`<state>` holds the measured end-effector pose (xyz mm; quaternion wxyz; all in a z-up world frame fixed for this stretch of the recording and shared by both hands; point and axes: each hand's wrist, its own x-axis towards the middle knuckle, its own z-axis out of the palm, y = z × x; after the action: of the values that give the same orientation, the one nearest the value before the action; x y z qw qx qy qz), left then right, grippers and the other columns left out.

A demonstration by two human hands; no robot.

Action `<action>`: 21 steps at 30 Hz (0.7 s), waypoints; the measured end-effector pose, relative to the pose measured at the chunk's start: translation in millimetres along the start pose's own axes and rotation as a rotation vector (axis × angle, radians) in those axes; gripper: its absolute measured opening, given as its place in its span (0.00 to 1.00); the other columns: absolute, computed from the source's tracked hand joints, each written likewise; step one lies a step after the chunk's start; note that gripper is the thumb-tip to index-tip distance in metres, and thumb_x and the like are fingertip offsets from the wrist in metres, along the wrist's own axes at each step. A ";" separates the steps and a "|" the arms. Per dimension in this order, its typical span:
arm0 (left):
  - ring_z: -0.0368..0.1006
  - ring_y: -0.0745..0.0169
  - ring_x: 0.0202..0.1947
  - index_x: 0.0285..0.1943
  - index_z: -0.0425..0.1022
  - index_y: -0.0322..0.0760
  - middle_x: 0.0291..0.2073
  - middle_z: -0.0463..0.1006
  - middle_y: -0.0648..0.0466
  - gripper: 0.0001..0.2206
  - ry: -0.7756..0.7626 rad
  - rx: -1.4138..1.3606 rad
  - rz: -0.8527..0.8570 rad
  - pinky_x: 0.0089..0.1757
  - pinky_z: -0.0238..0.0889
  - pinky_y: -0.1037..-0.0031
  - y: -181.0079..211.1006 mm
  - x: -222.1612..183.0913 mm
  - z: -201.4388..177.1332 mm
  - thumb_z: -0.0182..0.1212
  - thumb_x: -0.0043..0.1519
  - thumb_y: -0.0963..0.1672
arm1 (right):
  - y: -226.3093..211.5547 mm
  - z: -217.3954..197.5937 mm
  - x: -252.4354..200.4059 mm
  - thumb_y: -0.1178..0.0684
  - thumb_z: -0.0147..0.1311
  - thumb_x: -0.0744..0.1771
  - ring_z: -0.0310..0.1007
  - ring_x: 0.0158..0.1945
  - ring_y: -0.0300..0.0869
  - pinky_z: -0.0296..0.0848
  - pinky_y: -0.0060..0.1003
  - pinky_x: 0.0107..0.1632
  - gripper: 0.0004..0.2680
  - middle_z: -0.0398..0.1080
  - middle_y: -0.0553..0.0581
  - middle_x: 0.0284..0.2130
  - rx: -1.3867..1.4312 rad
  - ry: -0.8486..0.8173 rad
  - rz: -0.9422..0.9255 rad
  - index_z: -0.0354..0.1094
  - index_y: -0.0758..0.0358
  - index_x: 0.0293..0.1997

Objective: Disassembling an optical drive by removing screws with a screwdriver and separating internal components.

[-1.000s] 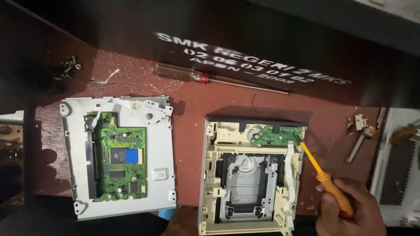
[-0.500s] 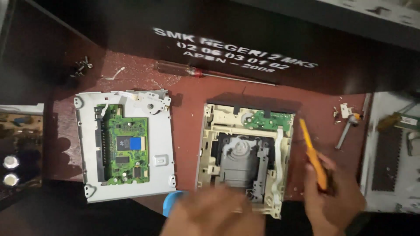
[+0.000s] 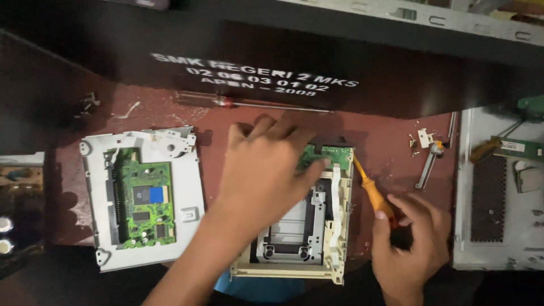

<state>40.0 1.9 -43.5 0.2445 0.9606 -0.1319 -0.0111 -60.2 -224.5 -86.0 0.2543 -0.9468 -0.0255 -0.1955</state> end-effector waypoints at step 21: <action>0.76 0.54 0.34 0.39 0.78 0.37 0.32 0.79 0.55 0.10 -0.111 -0.320 0.207 0.27 0.70 0.62 -52.7 -10.1 -15.0 0.59 0.68 0.47 | -40.7 8.2 38.8 0.55 0.56 0.67 0.73 0.39 0.39 0.68 0.32 0.41 0.07 0.75 0.53 0.37 0.207 -0.319 0.222 0.76 0.64 0.47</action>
<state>44.7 56.0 -55.6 0.3865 0.8886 -0.2398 -0.0597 -27.5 -187.1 -58.4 0.3628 -0.9316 0.0191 -0.0104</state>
